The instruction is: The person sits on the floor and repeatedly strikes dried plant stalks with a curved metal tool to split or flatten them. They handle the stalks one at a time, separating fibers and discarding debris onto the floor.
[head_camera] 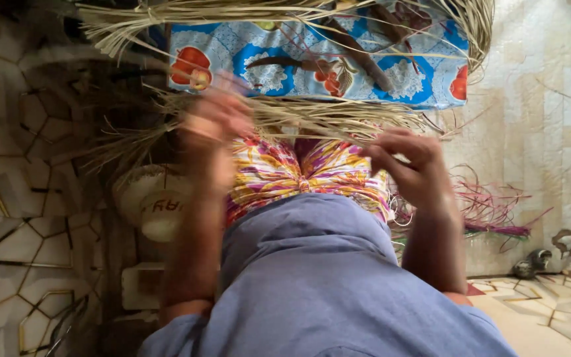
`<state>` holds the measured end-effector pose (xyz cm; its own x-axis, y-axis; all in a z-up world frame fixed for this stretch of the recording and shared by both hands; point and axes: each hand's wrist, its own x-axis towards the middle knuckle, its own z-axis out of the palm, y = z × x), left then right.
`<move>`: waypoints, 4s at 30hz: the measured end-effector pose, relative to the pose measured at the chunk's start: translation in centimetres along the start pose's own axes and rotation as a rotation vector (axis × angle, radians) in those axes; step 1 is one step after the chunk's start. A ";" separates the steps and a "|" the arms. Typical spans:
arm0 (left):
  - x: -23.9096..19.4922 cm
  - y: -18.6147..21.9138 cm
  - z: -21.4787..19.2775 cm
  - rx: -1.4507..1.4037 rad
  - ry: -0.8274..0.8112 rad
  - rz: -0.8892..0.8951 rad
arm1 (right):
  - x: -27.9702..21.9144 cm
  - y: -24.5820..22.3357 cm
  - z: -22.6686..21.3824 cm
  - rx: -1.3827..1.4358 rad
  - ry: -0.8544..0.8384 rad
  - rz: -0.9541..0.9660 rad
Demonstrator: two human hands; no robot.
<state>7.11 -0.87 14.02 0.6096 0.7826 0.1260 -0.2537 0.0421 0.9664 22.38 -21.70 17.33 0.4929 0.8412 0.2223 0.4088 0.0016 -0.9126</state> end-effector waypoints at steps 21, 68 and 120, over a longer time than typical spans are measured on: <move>-2.0 -1.9 -4.1 0.071 0.093 0.085 | -0.8 3.0 -0.7 -0.015 -0.027 0.171; -1.9 -1.1 -6.7 0.125 0.192 -0.099 | -6.3 13.0 -2.1 0.909 -0.236 0.582; 1.7 -17.8 -33.6 -0.866 0.584 -0.647 | -3.9 17.3 -9.9 -0.303 0.168 0.514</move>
<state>-12.58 20.59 -10.51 0.4370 0.6152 -0.6562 -0.5800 0.7503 0.3172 35.12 -30.33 4.11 0.7887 0.5971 -0.1464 0.2750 -0.5556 -0.7846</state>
